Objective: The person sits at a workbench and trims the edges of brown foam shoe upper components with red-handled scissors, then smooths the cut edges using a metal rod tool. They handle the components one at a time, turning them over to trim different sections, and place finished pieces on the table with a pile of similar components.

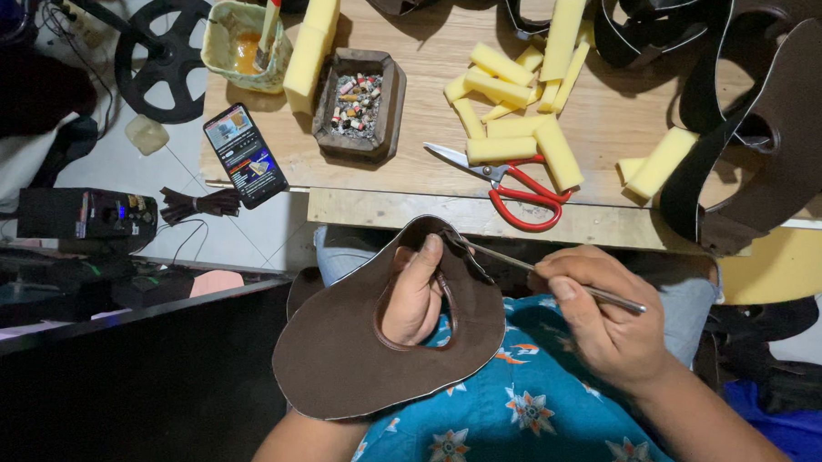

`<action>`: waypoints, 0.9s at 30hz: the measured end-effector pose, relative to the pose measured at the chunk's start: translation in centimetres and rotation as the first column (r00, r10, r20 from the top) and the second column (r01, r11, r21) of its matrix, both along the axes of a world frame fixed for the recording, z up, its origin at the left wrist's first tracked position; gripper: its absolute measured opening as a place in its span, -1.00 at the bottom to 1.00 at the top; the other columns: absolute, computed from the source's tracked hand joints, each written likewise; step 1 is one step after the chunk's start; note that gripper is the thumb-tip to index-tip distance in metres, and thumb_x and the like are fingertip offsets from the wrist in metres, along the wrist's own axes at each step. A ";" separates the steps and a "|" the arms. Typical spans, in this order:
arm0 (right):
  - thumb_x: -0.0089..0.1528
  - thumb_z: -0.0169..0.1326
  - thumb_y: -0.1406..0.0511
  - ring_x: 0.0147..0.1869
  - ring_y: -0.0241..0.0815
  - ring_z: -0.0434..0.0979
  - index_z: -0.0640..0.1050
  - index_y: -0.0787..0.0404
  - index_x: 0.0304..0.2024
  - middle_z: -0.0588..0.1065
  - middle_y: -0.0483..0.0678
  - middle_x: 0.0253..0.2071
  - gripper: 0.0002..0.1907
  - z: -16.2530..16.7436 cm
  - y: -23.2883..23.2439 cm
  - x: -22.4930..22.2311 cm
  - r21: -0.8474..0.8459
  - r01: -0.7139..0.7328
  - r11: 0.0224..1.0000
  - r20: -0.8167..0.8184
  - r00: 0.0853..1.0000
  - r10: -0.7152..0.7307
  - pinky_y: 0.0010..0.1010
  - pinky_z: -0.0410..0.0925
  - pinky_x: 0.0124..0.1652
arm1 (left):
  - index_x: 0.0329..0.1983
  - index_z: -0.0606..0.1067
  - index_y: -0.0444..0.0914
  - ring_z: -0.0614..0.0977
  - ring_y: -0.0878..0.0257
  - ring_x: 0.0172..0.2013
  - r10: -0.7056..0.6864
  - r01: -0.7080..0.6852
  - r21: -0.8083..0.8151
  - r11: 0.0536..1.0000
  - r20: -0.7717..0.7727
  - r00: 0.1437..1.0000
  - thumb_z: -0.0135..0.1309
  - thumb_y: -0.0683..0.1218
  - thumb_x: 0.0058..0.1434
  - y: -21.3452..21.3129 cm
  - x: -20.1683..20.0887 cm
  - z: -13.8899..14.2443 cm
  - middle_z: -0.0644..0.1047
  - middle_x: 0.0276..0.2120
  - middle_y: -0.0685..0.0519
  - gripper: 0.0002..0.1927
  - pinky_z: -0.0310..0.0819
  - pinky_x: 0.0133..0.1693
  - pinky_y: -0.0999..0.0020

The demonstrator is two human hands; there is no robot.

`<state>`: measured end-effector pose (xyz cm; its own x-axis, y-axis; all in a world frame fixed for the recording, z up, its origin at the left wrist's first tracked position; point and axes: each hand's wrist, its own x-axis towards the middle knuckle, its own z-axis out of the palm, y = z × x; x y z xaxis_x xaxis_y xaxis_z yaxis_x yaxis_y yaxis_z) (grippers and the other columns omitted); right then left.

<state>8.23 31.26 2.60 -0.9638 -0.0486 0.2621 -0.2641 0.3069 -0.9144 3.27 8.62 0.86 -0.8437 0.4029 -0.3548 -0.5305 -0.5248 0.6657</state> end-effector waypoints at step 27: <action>0.30 0.00 0.44 0.12 0.14 0.63 0.56 0.42 -0.02 0.53 0.33 0.07 -0.77 2.4 1.0 2.1 -0.396 -0.033 0.918 -0.017 0.999 0.028 -0.09 0.46 0.16 | -0.15 0.51 -0.39 0.66 0.17 -0.32 0.040 -0.078 0.198 0.977 0.189 0.981 -0.03 -0.11 0.45 1.4 -0.4 -4.6 0.61 -0.31 -0.09 -0.78 0.57 -0.19 0.22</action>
